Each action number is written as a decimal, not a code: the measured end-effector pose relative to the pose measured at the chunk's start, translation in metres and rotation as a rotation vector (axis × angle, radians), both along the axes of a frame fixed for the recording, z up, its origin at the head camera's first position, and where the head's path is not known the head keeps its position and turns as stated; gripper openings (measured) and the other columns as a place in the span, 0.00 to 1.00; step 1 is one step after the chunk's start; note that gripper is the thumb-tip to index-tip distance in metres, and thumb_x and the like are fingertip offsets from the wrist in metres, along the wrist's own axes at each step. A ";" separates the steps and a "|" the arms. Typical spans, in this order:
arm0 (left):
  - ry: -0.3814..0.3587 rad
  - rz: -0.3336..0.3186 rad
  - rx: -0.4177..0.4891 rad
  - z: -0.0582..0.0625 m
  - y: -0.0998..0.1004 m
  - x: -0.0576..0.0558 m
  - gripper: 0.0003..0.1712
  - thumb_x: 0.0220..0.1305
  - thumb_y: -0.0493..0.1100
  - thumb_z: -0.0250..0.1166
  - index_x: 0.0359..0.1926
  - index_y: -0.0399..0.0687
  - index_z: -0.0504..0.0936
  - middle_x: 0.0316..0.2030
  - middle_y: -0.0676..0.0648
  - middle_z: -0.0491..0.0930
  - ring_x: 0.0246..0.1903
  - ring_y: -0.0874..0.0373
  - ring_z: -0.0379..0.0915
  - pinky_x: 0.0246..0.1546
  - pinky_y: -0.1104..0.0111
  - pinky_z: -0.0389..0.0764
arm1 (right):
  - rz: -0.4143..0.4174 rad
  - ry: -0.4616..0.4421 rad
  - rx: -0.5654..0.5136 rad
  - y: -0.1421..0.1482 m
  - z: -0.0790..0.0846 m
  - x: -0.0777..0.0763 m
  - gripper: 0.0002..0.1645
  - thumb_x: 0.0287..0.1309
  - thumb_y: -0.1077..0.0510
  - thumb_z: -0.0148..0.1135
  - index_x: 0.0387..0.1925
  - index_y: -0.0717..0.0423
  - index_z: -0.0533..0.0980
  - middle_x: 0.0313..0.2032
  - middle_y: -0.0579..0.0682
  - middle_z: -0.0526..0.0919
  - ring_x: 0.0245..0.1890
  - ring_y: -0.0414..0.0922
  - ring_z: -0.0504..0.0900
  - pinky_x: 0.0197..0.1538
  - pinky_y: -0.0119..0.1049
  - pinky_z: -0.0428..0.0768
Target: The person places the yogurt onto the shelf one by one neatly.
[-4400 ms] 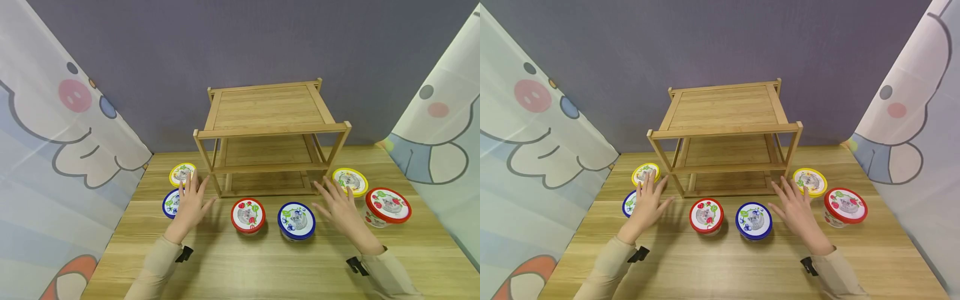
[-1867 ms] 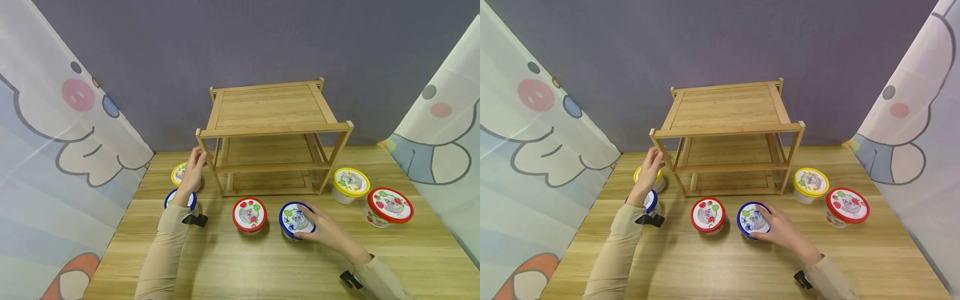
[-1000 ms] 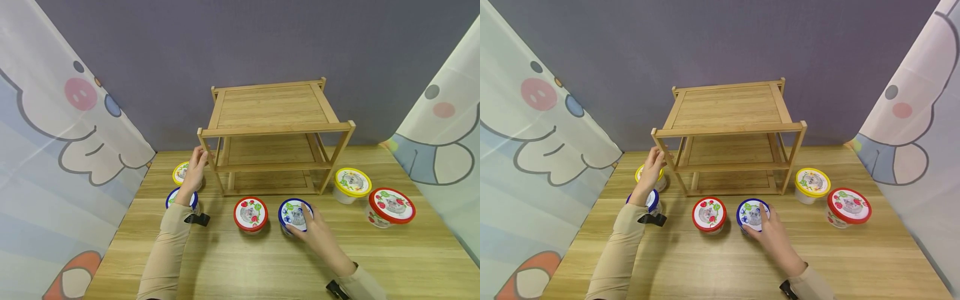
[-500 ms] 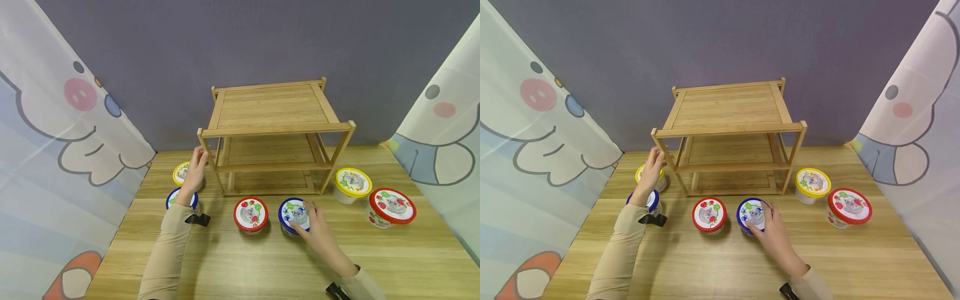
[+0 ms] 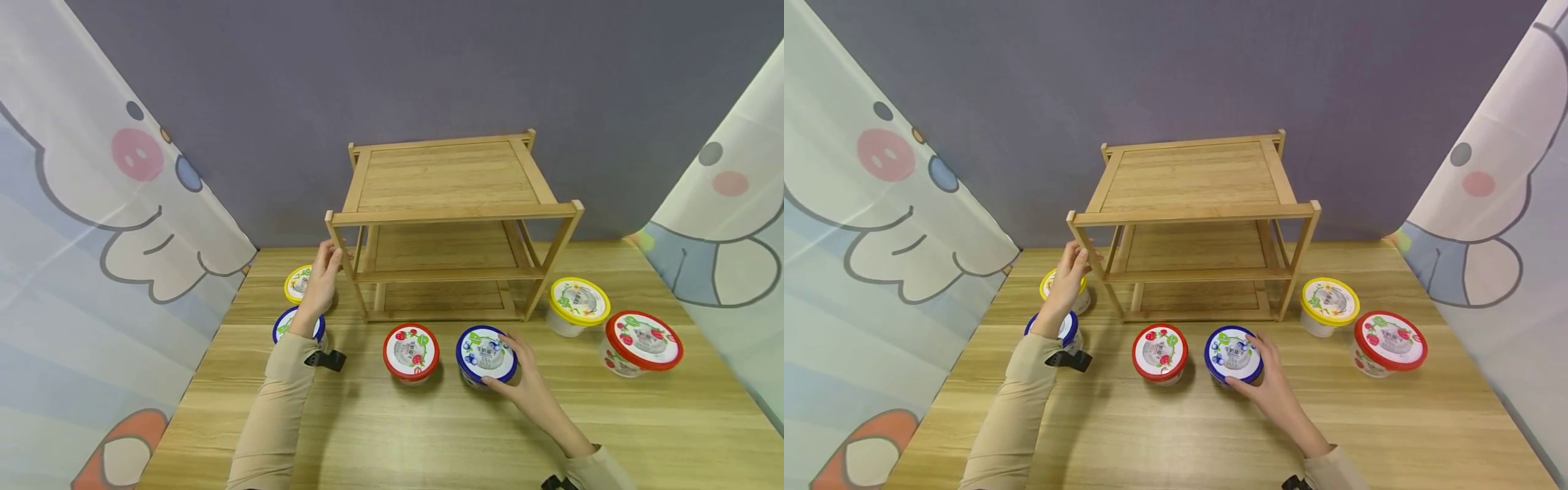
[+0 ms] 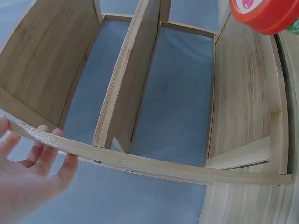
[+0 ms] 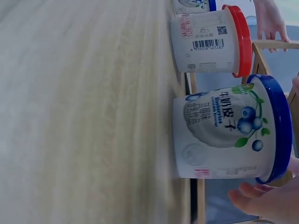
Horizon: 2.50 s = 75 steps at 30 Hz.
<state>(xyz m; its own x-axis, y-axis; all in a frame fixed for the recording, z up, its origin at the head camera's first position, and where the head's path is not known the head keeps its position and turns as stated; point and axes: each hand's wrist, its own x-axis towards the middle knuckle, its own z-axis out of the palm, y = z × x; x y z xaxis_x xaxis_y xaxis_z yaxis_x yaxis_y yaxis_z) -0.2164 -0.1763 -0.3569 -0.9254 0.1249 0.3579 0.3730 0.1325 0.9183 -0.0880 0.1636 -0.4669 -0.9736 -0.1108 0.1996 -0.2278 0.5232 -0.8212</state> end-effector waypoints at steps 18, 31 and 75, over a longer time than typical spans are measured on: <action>-0.020 0.017 -0.013 0.017 0.007 0.016 0.18 0.70 0.36 0.36 0.56 0.29 0.58 0.43 0.25 0.63 0.49 0.34 0.59 0.50 0.54 0.61 | -0.014 0.020 -0.075 0.000 -0.017 -0.001 0.53 0.28 0.62 0.75 0.58 0.63 0.57 0.57 0.72 0.54 0.57 0.69 0.53 0.52 0.65 0.54; -0.015 0.020 -0.011 0.014 0.007 0.014 0.18 0.70 0.36 0.37 0.56 0.30 0.58 0.42 0.34 0.66 0.50 0.33 0.58 0.48 0.58 0.61 | -0.001 0.001 -0.139 -0.005 -0.016 0.000 0.53 0.27 0.66 0.75 0.58 0.64 0.56 0.56 0.73 0.57 0.55 0.68 0.59 0.53 0.62 0.58; 0.040 0.025 -0.013 -0.006 0.000 -0.002 0.20 0.70 0.44 0.39 0.56 0.35 0.59 0.43 0.27 0.64 0.48 0.34 0.60 0.47 0.58 0.63 | 0.086 0.050 -0.065 -0.014 0.085 -0.016 0.53 0.31 0.62 0.75 0.60 0.58 0.55 0.56 0.65 0.60 0.53 0.59 0.65 0.50 0.53 0.67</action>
<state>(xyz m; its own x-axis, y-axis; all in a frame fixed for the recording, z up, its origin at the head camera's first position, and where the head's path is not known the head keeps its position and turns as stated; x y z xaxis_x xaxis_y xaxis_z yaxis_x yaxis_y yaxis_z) -0.2181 -0.1764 -0.3632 -0.9132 0.1067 0.3933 0.4060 0.1541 0.9008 -0.1039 0.1493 -0.3818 -0.9497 -0.1791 0.2568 -0.3110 0.4459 -0.8393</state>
